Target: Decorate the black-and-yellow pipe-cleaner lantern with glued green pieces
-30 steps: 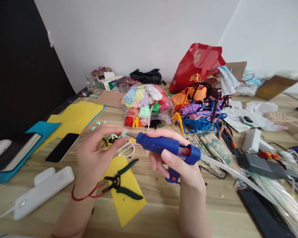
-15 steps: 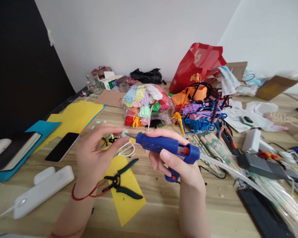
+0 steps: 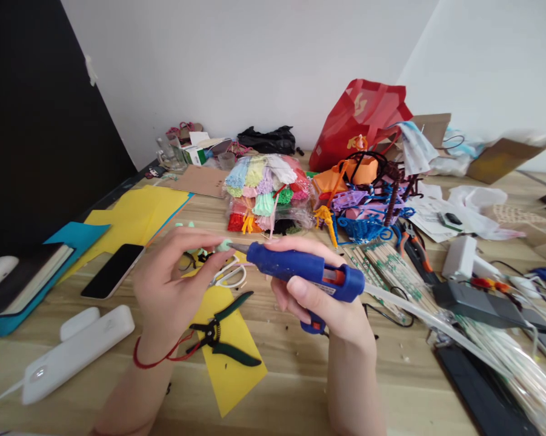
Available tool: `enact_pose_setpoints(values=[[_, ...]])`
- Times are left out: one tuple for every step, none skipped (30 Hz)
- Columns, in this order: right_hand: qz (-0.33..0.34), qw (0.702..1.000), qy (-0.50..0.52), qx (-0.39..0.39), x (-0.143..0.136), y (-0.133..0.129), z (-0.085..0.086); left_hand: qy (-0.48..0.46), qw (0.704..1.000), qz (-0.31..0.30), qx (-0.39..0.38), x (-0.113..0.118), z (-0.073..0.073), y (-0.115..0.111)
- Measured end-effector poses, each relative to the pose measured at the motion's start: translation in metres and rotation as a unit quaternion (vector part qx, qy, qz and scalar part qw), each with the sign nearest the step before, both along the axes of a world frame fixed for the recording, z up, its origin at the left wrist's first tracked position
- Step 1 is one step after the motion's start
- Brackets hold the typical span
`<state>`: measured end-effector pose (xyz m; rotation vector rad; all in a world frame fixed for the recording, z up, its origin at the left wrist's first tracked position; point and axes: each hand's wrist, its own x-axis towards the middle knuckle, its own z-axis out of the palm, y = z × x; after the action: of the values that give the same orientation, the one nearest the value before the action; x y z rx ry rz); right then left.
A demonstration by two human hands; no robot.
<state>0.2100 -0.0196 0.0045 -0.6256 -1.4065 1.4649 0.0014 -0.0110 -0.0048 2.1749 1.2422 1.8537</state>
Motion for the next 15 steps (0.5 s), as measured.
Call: enact_pose_setpoints(values=[[-0.001, 1.0, 0.003, 0.004, -0.0005, -0.0003, 0.0003, 0.005, 1.0, 0.004, 0.002, 0.0001, 0.0003, -0.0001], [-0.002, 1.0, 0.005, 0.006, -0.001, -0.0005, 0.0007, 0.01, 1.0, 0.008, 0.002, 0.0, 0.0005, -0.0001], [-0.005, 1.0, 0.005, 0.007, -0.0014, -0.0008, 0.0011, 0.015, 1.0, 0.012, 0.002, -0.0001, 0.0005, -0.0001], [-0.008, 1.0, 0.004, 0.008, -0.0018, -0.001, 0.0014, 0.021, 1.0, 0.018, 0.003, -0.0003, 0.0004, 0.0], [-0.013, 1.0, 0.001, 0.007, -0.0021, -0.001, 0.0015, 0.028, 0.999, 0.023, 0.005, -0.0006, 0.0001, 0.0001], [-0.018, 1.0, -0.003, 0.007, -0.0024, -0.0009, 0.0013, 0.035, 0.999, 0.029, 0.01, -0.001, -0.0004, 0.0004], [-0.021, 1.0, -0.007, 0.007, -0.0026, -0.0007, 0.0006, 0.041, 0.998, 0.035, 0.017, -0.0014, -0.0009, 0.0006], [-0.023, 1.0, -0.011, 0.008, -0.0029, -0.0002, -0.0004, 0.048, 0.998, 0.041, 0.025, -0.0018, -0.0015, 0.0009], [-0.024, 1.0, -0.01, 0.012, -0.0032, 0.0002, -0.0017, 0.054, 0.997, 0.047, 0.033, -0.0022, -0.0021, 0.001], [-0.024, 1.0, -0.007, 0.018, -0.0036, 0.0007, -0.0032, 0.06, 0.996, 0.052, 0.041, -0.0026, -0.0026, 0.0011], [-0.025, 0.999, 0.0, 0.025, -0.0038, 0.0011, -0.0047, 0.067, 0.995, 0.058, 0.048, -0.003, -0.0031, 0.0012], [-0.028, 0.999, 0.004, 0.031, -0.004, 0.0013, -0.0058, 0.073, 0.994, 0.063, 0.056, -0.0034, -0.0035, 0.0011], [-0.031, 0.999, 0.004, 0.032, -0.004, 0.0012, -0.0065, 0.08, 0.992, 0.067, 0.064, -0.0037, -0.0037, 0.001], [-0.036, 0.999, -0.001, 0.029, -0.0038, 0.0008, -0.0066, 0.087, 0.991, 0.071, 0.071, -0.004, -0.0039, 0.001], [-0.04, 0.999, -0.013, 0.023, -0.0035, 0.0003, -0.0063, 0.092, 0.99, 0.072, 0.077, -0.0043, -0.004, 0.001]])
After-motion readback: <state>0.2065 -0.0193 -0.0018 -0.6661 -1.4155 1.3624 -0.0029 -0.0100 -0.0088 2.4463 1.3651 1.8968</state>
